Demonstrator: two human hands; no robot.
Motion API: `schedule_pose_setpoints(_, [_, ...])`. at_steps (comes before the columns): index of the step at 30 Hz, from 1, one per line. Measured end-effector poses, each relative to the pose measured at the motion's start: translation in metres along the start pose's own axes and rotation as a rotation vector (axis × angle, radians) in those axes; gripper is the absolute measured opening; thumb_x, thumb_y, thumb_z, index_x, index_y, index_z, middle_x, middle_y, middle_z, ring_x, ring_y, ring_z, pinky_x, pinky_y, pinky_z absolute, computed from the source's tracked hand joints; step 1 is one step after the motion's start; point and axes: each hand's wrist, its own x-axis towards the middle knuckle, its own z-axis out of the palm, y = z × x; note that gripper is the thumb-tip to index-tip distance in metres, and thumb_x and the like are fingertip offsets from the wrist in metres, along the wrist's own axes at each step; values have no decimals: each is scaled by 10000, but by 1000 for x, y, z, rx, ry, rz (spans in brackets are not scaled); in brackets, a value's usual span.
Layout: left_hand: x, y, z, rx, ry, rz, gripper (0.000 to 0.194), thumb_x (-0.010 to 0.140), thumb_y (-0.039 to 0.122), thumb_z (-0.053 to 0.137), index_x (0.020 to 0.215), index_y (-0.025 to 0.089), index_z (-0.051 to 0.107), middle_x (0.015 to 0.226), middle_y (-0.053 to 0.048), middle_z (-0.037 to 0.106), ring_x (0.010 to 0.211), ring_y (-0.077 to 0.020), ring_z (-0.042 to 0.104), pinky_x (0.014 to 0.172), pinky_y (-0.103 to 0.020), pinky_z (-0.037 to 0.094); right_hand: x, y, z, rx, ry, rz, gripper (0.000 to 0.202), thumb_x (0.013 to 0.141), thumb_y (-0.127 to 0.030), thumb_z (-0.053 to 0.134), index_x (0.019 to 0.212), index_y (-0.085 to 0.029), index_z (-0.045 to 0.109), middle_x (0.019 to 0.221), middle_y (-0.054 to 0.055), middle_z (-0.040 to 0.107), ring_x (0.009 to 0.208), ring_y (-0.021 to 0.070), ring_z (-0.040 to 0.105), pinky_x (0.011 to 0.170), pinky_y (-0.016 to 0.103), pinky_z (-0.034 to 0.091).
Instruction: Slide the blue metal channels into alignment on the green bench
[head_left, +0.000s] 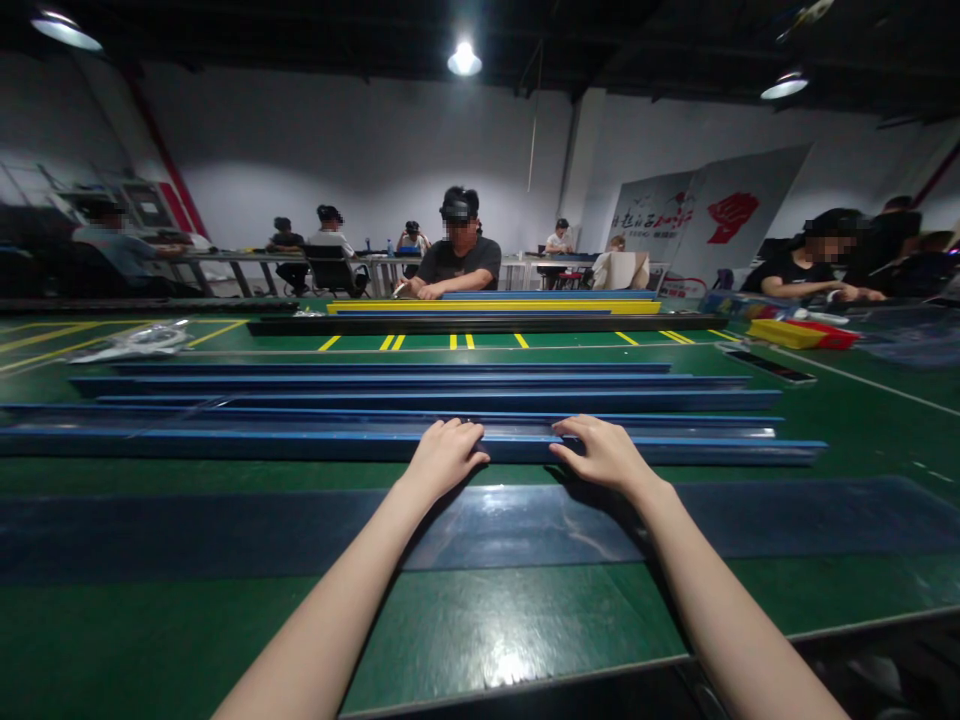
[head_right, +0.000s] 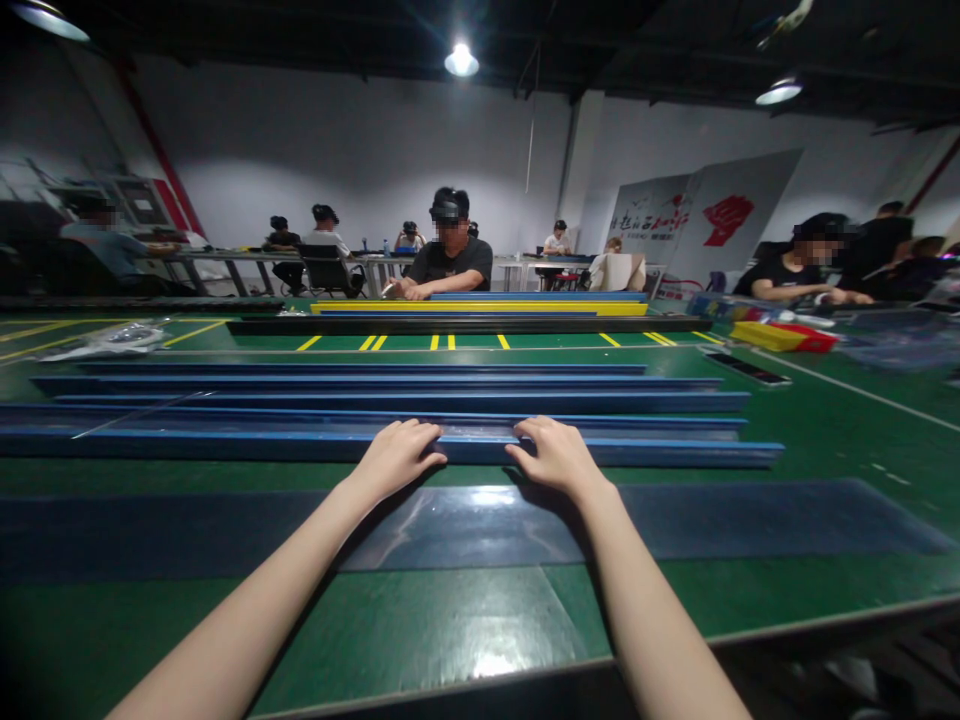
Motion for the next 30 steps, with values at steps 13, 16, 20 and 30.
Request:
schedule_pose_setpoints(13, [3, 0, -1, 2, -48, -20, 214, 798, 389, 508, 863, 188, 543, 889, -37, 635, 860, -202, 554, 690, -287, 367, 1, -6, 1, -17, -74, -15, 341, 810, -394, 421, 999, -187, 615, 976, 72, 645, 909, 186, 576, 743, 246, 388])
schedule_pose_setpoints(16, [3, 0, -1, -1, -54, -28, 214, 801, 392, 502, 855, 189, 544, 881, -37, 636, 857, -202, 557, 685, -283, 367, 1, -6, 2, -15, -74, -9, 341, 815, -394, 412, 1001, -192, 615, 978, 69, 646, 908, 187, 579, 738, 247, 391])
schedule_pose_setpoints(20, [3, 0, -1, -4, -53, -29, 212, 798, 392, 507, 847, 189, 544, 870, -38, 637, 850, -203, 561, 681, -282, 365, 1, -5, 2, -14, -75, -4, 340, 815, -396, 411, 1003, -197, 614, 982, 70, 645, 910, 189, 578, 737, 249, 391])
schedule_pose_setpoints(30, [2, -2, 1, -74, 0, -35, 247, 766, 394, 552, 876, 176, 515, 925, -31, 604, 835, -186, 557, 688, -275, 368, 1, -6, 4, 43, 3, -7, 260, 799, -362, 446, 940, -179, 566, 922, 65, 627, 869, 172, 558, 712, 241, 371])
